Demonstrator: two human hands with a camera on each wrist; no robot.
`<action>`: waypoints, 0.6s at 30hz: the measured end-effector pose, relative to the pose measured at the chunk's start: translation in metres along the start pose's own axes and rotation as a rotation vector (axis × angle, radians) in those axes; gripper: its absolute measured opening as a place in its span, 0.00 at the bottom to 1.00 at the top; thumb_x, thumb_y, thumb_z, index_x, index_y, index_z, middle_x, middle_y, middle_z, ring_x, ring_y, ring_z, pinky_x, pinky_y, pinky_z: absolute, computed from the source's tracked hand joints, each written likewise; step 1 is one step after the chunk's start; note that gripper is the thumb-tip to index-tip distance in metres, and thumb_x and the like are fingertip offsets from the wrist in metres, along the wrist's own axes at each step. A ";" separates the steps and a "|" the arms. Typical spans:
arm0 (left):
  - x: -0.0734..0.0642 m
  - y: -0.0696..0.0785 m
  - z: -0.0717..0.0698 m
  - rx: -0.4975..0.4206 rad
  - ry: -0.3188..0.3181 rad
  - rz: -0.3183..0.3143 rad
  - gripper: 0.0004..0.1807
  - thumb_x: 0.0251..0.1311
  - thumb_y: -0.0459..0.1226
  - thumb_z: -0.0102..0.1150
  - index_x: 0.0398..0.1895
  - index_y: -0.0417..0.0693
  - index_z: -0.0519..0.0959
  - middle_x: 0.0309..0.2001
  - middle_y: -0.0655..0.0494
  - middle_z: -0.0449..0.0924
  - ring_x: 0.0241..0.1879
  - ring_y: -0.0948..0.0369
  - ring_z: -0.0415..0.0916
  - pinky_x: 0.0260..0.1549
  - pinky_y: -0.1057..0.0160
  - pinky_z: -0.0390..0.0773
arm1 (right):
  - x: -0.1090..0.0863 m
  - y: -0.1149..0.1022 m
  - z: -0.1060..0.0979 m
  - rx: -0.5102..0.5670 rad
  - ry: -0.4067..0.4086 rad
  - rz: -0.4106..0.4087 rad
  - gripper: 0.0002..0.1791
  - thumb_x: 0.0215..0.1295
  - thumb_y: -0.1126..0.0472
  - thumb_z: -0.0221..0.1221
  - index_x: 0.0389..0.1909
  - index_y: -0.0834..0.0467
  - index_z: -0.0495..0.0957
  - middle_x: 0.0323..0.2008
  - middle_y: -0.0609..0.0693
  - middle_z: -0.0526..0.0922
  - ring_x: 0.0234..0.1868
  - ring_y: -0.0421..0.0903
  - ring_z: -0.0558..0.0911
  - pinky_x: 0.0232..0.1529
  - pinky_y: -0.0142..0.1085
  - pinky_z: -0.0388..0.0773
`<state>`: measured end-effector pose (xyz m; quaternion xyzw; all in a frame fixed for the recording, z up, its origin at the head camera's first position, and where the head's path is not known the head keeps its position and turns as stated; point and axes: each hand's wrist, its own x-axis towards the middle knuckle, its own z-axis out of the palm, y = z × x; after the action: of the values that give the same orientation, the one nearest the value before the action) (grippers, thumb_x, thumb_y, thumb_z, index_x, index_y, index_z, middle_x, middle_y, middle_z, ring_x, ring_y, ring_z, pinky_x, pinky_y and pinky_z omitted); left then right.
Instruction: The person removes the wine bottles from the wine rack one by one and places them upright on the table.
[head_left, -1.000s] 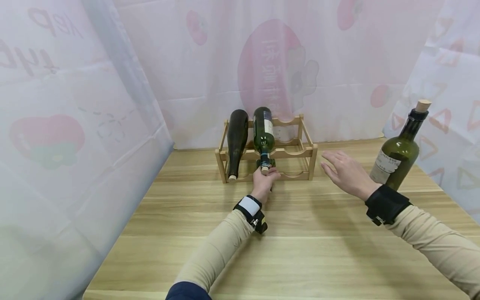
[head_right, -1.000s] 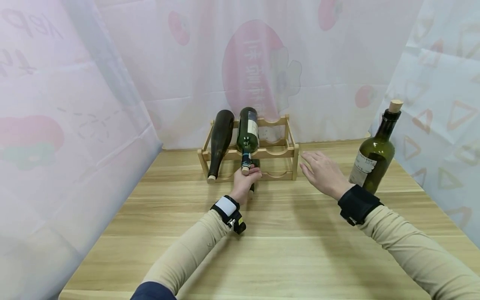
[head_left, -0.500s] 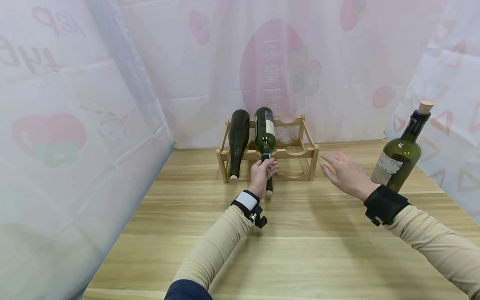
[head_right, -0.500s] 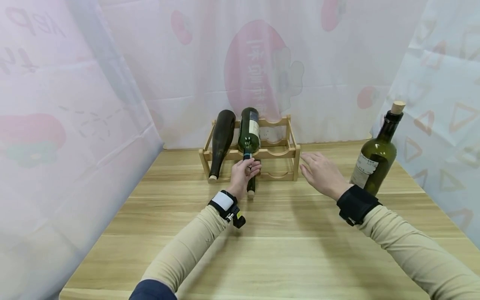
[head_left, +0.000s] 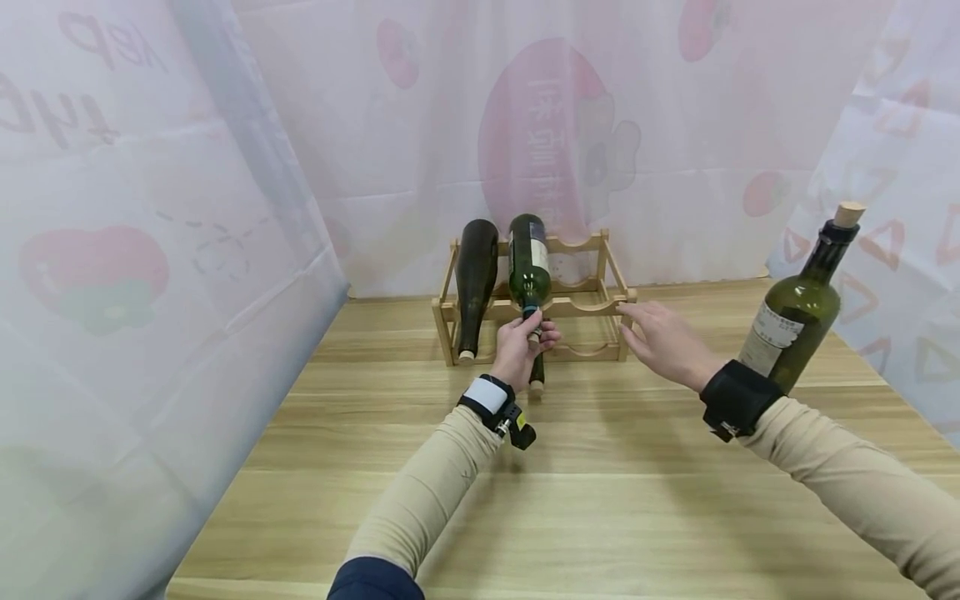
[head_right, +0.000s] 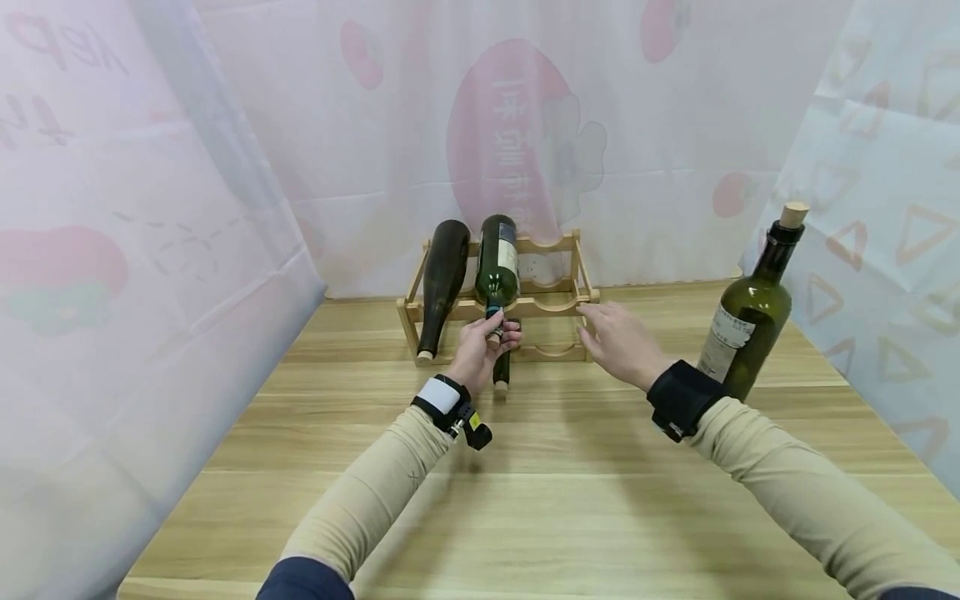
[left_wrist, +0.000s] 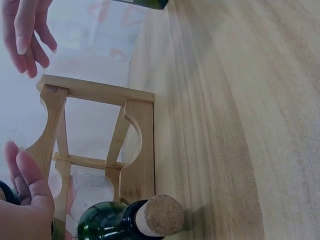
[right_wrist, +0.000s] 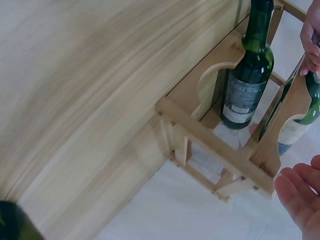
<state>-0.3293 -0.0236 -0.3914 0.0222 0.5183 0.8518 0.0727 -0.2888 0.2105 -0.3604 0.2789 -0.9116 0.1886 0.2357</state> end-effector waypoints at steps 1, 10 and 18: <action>0.000 0.000 0.000 -0.002 -0.001 -0.002 0.16 0.71 0.39 0.50 0.53 0.35 0.72 0.32 0.52 0.79 0.28 0.64 0.80 0.39 0.65 0.80 | 0.002 -0.001 0.001 -0.001 -0.002 -0.002 0.19 0.67 0.65 0.55 0.56 0.70 0.74 0.49 0.67 0.81 0.51 0.61 0.79 0.52 0.53 0.76; -0.003 0.000 -0.001 -0.018 -0.009 0.003 0.14 0.71 0.37 0.49 0.53 0.35 0.72 0.33 0.53 0.79 0.30 0.64 0.81 0.37 0.67 0.80 | 0.028 -0.013 0.017 0.130 0.037 0.019 0.17 0.69 0.66 0.53 0.53 0.72 0.76 0.42 0.67 0.84 0.39 0.57 0.83 0.42 0.50 0.80; -0.001 0.000 0.000 -0.031 -0.035 0.006 0.23 0.72 0.35 0.48 0.63 0.28 0.65 0.34 0.54 0.79 0.32 0.65 0.81 0.37 0.68 0.81 | 0.058 -0.017 0.021 0.303 -0.005 0.190 0.17 0.71 0.62 0.51 0.52 0.70 0.77 0.45 0.66 0.84 0.41 0.60 0.84 0.45 0.51 0.81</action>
<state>-0.3282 -0.0242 -0.3911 0.0374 0.5036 0.8595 0.0793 -0.3277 0.1629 -0.3434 0.2241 -0.8956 0.3446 0.1700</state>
